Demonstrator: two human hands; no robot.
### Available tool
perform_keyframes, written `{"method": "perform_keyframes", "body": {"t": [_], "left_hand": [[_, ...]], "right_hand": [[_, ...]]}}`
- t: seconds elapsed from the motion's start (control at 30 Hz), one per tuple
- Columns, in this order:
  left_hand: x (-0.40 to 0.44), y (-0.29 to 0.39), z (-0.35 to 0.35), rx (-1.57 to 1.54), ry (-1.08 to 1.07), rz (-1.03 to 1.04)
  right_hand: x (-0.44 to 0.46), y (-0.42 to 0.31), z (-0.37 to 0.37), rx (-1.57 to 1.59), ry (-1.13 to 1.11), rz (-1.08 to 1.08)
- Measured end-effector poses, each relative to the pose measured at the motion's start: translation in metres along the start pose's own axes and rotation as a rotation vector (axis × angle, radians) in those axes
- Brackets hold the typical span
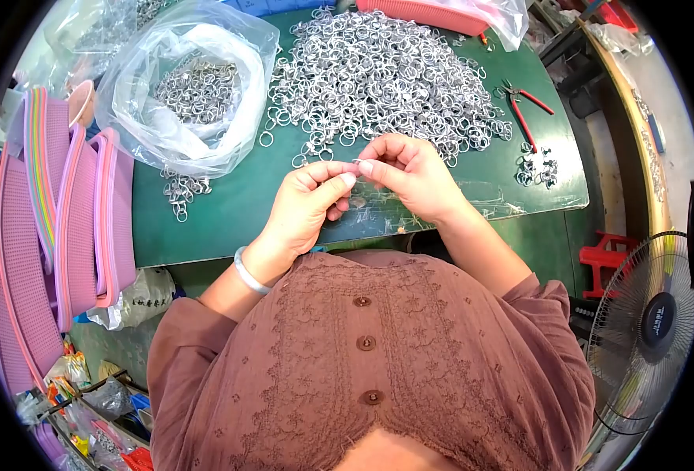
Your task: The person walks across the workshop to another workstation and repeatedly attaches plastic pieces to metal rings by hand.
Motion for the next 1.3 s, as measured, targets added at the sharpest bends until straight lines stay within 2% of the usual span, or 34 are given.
{"method": "perform_keyframes", "body": {"t": [0.13,0.33,0.63,0.93,1.13,1.3], "left_hand": [[-0.001,0.001,0.001,-0.017,0.02,0.052],[-0.003,0.002,0.003,-0.043,0.037,0.045],[-0.004,0.002,0.005,-0.006,0.045,0.087],[-0.002,0.005,0.004,-0.091,0.036,0.036],[-0.004,0.005,0.007,-0.136,0.042,0.019],[-0.005,0.005,0.006,-0.116,0.029,0.062]], "right_hand": [[-0.003,-0.004,0.001,0.159,-0.042,0.034],[-0.005,-0.003,0.001,0.088,-0.005,-0.032],[-0.008,-0.003,0.004,-0.085,0.059,0.024],[-0.006,0.004,0.008,-0.003,0.045,-0.159],[-0.008,0.002,0.009,-0.083,0.045,-0.157],[-0.009,-0.005,0.01,-0.268,0.171,-0.287]]}}
Point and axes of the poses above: each hand's wrist, its own x-axis towards the middle knuckle, its own z-axis out of the palm, y = z × x, the point moved 1 cm from there along x, towards the middle knuckle, and after that the axes turned 14 degrees about -x, right-handed, at the moved point
